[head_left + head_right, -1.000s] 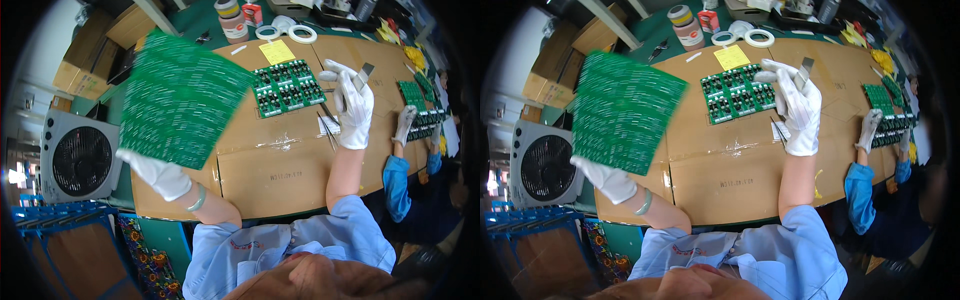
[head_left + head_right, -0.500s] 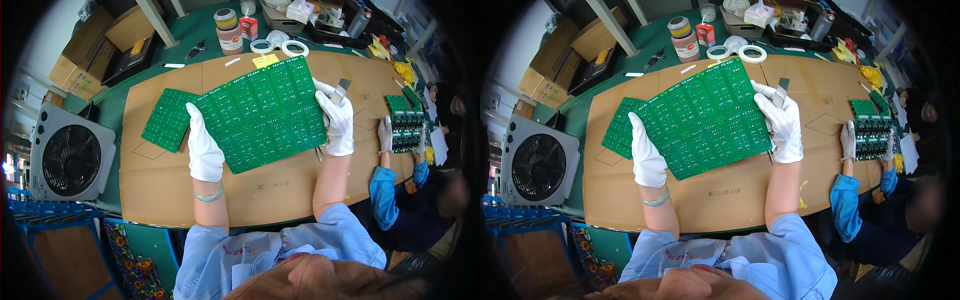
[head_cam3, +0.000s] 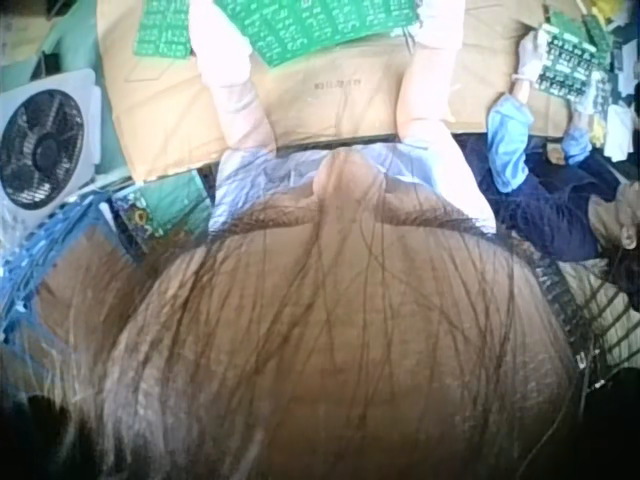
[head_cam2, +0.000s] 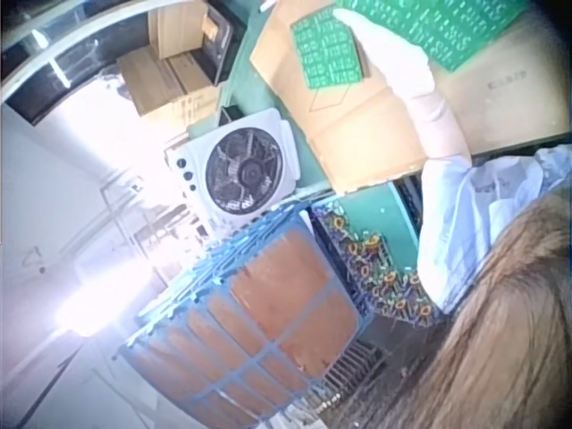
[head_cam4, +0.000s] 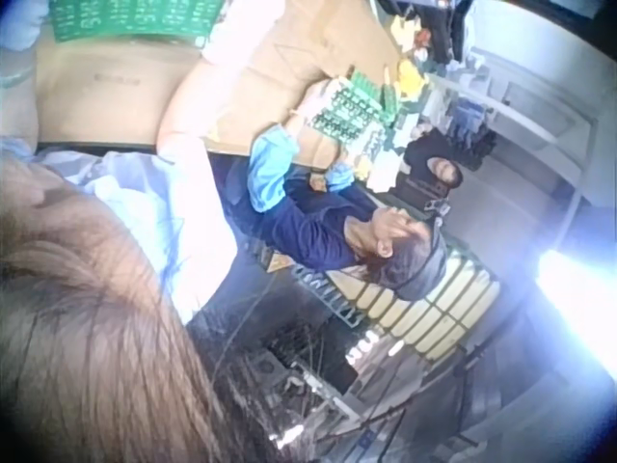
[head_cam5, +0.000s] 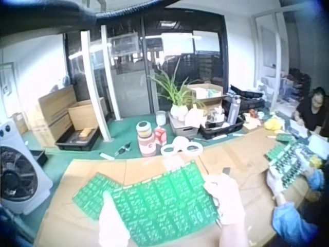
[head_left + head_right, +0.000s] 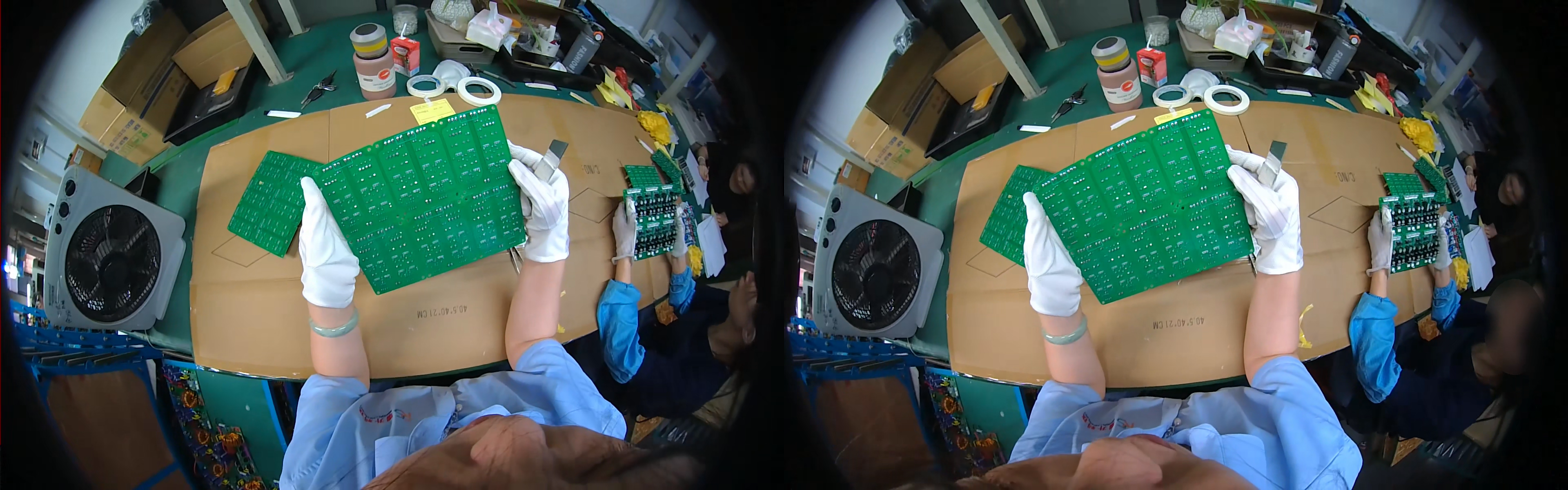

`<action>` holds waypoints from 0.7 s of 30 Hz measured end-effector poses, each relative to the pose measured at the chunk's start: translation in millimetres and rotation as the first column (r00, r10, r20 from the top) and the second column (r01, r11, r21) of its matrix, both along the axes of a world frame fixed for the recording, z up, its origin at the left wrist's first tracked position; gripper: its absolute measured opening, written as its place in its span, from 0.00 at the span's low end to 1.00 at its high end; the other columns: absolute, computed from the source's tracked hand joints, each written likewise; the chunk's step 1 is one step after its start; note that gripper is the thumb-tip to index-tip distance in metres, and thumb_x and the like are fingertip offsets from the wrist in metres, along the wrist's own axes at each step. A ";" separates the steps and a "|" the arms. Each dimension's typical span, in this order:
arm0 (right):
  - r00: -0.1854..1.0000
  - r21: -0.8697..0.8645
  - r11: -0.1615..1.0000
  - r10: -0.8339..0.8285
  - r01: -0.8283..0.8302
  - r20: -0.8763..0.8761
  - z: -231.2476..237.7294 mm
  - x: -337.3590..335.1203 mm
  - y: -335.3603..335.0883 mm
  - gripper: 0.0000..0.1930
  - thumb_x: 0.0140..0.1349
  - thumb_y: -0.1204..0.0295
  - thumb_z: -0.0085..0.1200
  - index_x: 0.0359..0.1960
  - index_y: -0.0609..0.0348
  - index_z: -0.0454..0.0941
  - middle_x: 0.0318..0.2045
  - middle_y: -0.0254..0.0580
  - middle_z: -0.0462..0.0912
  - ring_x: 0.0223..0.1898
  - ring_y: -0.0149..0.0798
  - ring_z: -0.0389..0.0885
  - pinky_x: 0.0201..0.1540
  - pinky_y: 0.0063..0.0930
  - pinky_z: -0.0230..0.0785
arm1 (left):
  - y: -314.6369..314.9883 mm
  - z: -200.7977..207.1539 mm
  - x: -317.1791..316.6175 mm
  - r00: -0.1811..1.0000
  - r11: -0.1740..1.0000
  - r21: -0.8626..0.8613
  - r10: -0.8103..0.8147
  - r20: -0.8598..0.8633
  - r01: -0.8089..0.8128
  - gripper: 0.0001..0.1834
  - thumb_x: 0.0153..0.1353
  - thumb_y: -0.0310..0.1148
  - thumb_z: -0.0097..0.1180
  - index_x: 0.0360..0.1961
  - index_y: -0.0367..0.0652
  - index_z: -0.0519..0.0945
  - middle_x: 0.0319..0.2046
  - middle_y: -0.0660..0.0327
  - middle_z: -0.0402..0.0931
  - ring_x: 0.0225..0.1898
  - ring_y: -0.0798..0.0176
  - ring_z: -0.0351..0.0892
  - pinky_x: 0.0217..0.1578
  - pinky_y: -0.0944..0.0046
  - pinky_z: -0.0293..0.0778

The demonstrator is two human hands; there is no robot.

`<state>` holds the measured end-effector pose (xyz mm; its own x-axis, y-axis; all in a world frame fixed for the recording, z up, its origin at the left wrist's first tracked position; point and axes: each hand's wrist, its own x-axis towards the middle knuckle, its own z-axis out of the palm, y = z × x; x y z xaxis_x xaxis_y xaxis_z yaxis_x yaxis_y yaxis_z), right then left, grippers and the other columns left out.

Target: The person holds a green circuit board with both hands, rotating it to view both sides and the edges. They use a small metal tool to point at or touch specific components on the board. The person then places the board down and picks up another one to repeat the inspection process.

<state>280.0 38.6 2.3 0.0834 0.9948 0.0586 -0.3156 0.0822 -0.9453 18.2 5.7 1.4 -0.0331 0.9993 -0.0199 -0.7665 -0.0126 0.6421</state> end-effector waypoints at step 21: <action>0.962 0.177 0.956 -0.203 0.235 -0.182 -13.9 -32.1 -5.6 0.07 0.58 0.76 0.54 0.37 0.67 0.78 0.29 0.34 0.79 0.28 0.21 0.73 0.32 0.12 0.62 | -8.9 -11.6 -16.4 0.989 0.986 0.073 0.149 0.024 -0.151 0.22 0.71 0.45 0.38 0.53 0.37 0.72 0.46 0.56 0.77 0.44 0.63 0.79 0.45 0.64 0.78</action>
<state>248.0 33.0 -11.6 0.3223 0.9212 0.2177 -0.4151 0.3443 -0.8421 1.8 -3.2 -10.2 -0.1830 0.9817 0.0520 -0.7638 -0.1753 0.6212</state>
